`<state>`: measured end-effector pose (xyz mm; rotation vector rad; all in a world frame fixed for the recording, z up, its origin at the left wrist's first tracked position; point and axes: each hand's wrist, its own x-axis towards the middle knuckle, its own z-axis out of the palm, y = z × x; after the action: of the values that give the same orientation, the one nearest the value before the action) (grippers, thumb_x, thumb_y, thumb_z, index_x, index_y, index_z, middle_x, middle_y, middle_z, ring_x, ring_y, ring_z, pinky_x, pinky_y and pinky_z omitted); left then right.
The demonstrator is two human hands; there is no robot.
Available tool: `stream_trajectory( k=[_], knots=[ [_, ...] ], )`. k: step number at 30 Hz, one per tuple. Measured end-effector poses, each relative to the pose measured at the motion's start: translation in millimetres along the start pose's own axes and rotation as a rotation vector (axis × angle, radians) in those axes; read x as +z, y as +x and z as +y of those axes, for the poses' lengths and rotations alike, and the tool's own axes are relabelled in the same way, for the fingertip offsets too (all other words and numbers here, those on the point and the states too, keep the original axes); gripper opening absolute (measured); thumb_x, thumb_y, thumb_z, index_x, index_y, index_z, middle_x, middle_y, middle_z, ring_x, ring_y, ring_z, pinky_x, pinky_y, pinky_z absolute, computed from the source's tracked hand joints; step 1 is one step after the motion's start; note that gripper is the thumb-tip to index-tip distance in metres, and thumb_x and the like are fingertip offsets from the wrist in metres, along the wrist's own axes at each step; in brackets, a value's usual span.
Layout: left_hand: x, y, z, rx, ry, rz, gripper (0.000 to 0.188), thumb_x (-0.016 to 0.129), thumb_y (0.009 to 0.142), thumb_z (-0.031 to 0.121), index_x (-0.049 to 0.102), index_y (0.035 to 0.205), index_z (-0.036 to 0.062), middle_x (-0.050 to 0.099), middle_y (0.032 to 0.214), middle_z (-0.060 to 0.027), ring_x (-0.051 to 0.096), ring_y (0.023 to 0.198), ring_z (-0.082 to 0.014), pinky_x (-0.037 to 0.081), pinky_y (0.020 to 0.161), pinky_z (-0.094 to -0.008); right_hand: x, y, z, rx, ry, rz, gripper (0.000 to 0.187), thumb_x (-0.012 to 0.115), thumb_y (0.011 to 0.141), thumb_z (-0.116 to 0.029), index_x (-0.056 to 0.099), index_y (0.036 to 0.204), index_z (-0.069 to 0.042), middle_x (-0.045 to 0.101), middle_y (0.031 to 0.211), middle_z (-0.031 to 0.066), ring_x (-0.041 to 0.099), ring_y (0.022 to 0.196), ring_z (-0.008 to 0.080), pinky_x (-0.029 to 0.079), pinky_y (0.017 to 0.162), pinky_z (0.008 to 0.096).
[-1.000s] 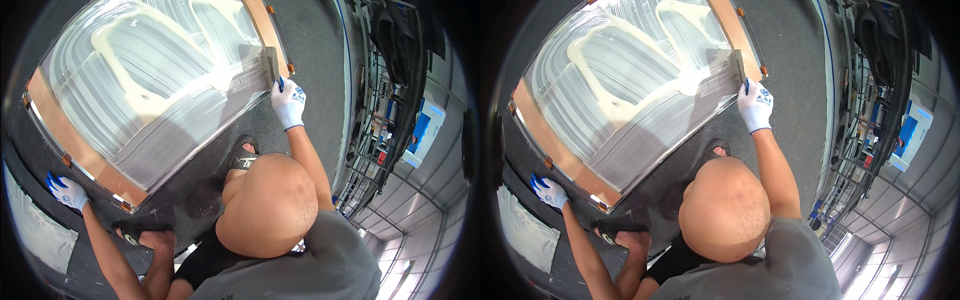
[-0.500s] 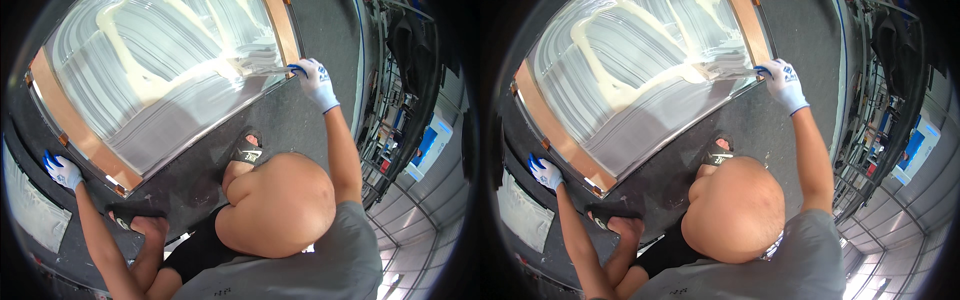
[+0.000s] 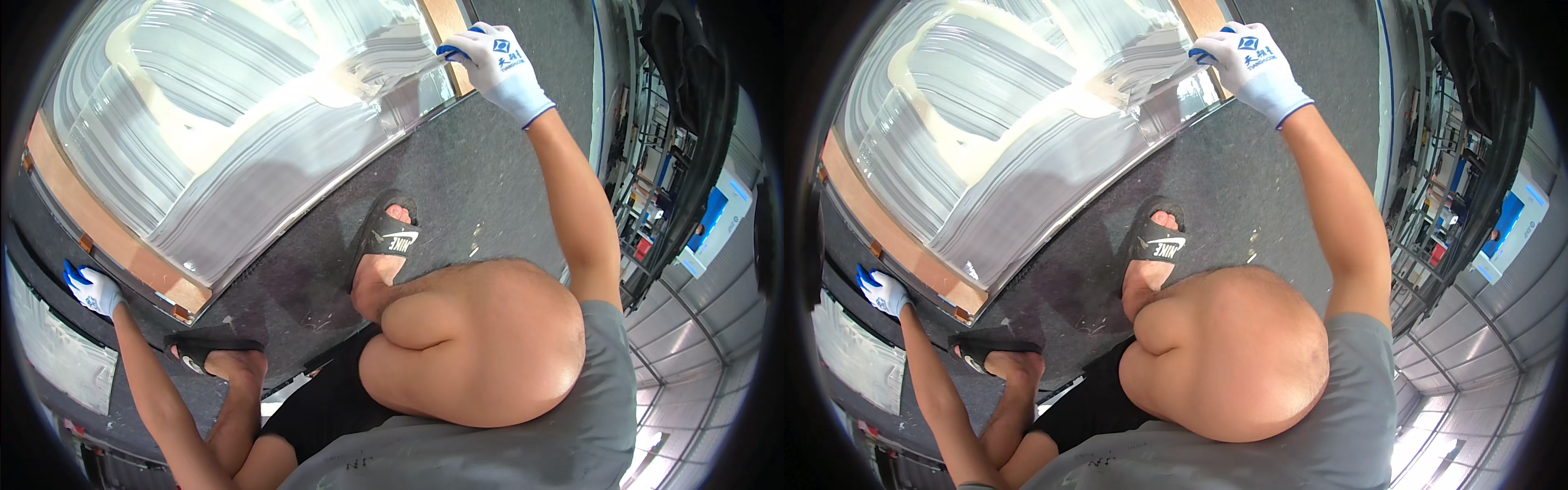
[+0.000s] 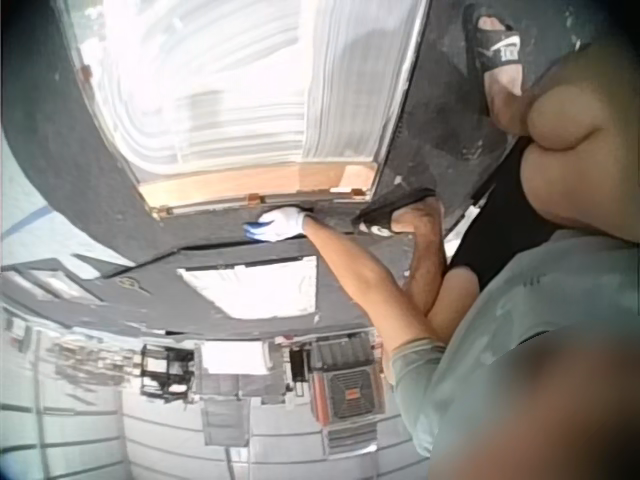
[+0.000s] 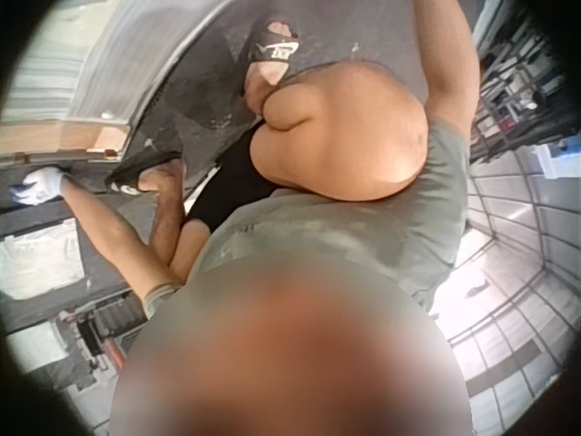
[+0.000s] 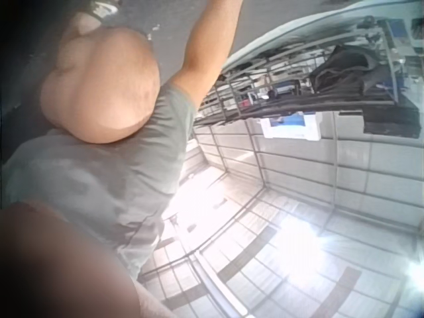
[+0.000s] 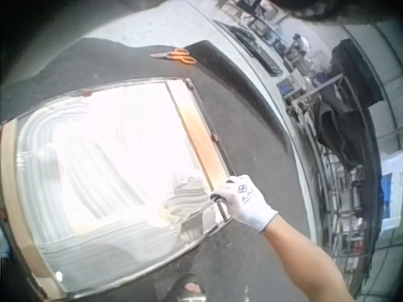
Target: The person applies a white paste-like substance onto a rectangular sheet using a plastic spreader. They spread the material evenly across the surface in multiple strokes, then move to a second sheet and repeat the process.
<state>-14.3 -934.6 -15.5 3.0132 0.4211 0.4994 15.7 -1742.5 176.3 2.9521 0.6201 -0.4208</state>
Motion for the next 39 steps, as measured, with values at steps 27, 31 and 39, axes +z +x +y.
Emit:
stream_trajectory(
  k=[27, 31, 39],
  knots=[
    [-19, -9, 38, -0.069, 0.017, -0.018, 0.051, 0.052, 0.103, 0.023, 0.054, 0.153, 0.0151, 0.050, 0.159, -0.0158, 0.047, 0.145, -0.0371, 0.033, 0.121, -0.0502, -54, 150, -67, -0.072, 0.052, 0.270, 0.018, 0.064, 0.097, -0.007, 0.075, 0.111, -0.008, 0.075, 0.095, 0.0120, 0.069, 0.093, 0.0309, 0.046, 0.085, 0.0412],
    [-25, -9, 45, -0.086, 0.017, -0.009, 0.052, 0.052, 0.102, 0.021, 0.054, 0.153, 0.0148, 0.050, 0.159, -0.0144, 0.046, 0.146, -0.0360, 0.032, 0.122, -0.0496, -76, 167, -62, 0.093, 0.134, 0.218, 0.018, 0.063, 0.098, -0.011, 0.077, 0.109, -0.006, 0.076, 0.096, 0.0166, 0.072, 0.094, 0.0366, 0.054, 0.085, 0.0446],
    [-29, -10, 51, -0.109, 0.015, -0.011, 0.052, 0.053, 0.101, 0.023, 0.055, 0.153, 0.0150, 0.050, 0.160, -0.0133, 0.046, 0.146, -0.0356, 0.031, 0.123, -0.0500, -47, 210, -39, 0.432, -0.073, 0.284, 0.027, 0.060, 0.099, -0.028, 0.073, 0.088, -0.007, 0.074, 0.083, 0.0208, 0.074, 0.081, 0.0401, 0.057, 0.079, 0.0504]
  ],
)
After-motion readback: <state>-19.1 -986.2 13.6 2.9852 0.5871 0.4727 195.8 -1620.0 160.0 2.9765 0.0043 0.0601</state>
